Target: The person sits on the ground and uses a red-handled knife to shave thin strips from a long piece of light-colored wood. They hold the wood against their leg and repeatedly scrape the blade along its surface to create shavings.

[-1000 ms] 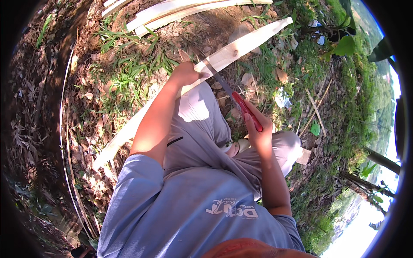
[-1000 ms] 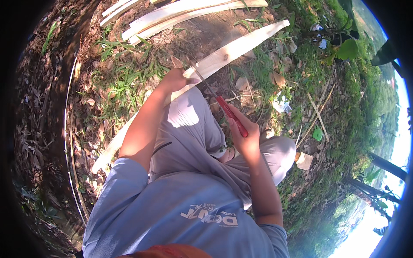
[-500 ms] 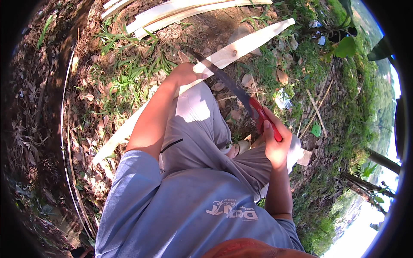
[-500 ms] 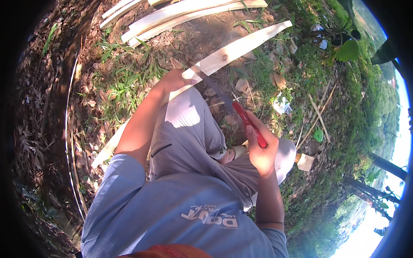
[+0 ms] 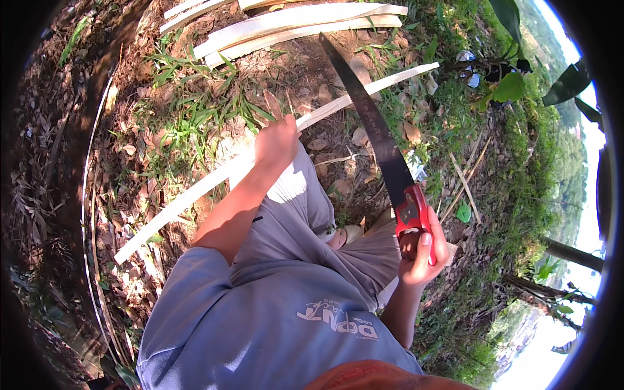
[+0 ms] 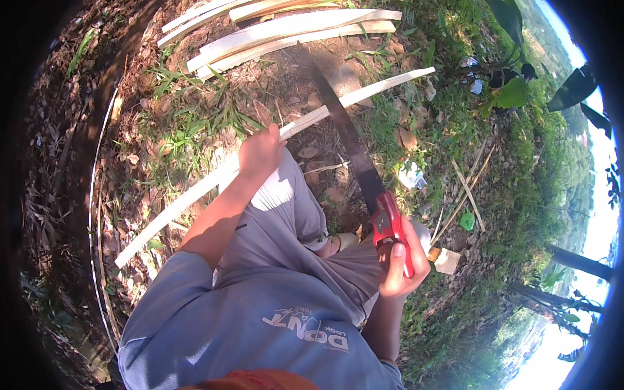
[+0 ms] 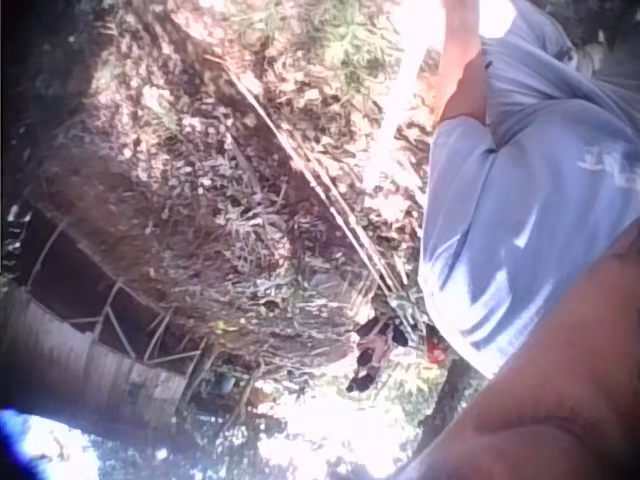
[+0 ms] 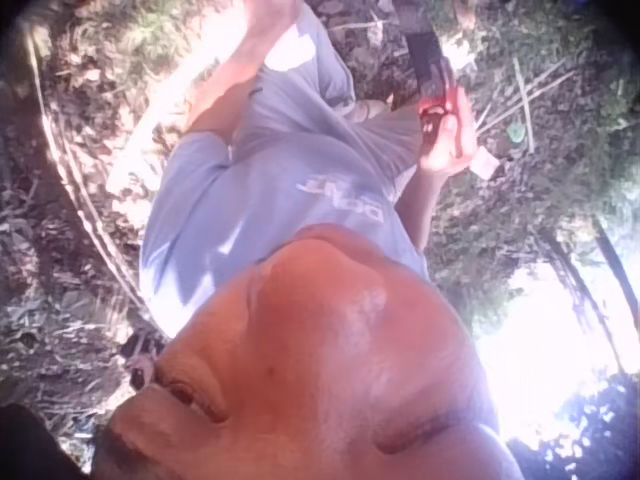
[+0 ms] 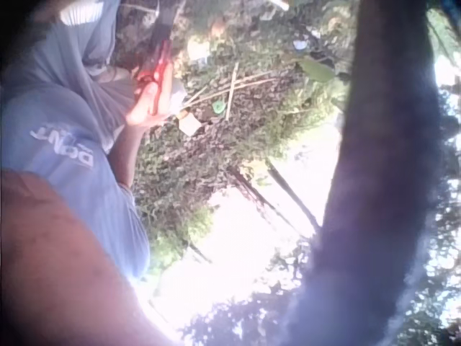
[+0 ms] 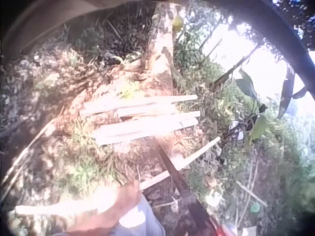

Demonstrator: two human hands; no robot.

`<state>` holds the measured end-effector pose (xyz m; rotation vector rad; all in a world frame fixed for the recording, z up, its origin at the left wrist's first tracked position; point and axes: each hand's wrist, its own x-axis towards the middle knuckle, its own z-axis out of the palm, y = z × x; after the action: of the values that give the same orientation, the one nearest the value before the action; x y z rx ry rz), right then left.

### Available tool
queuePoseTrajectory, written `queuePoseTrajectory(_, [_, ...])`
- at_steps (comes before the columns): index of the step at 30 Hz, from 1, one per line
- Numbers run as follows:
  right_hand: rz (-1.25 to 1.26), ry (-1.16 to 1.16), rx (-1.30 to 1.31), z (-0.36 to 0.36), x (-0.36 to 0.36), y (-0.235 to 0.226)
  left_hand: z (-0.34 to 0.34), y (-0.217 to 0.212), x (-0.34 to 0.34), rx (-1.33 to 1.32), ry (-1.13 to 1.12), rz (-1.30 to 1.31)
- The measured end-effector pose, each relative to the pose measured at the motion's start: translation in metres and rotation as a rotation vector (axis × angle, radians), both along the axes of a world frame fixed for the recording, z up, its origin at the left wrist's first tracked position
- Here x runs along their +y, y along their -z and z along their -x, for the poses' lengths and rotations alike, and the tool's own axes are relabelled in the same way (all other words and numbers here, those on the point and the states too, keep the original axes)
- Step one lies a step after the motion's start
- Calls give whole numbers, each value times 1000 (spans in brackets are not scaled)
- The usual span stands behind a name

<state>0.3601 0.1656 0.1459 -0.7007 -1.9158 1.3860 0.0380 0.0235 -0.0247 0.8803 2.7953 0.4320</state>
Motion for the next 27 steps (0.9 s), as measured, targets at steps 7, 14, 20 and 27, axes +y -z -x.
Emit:
queuePoseTrajectory(7, [-171,98,-43,-8,-26,-3,-16,18,2,182,39,-19])
queuePoseTrajectory(14, [-70,-106,-242,7,-34,49,-23,15,7,162,60,52])
queuePoseTrajectory(20, [-35,-111,-291,-2,-41,50,-9,9,7,9,86,156])
queuePoseTrajectory(27, [-126,-35,-304,-16,-43,52,2,-17,-6,-40,123,100])
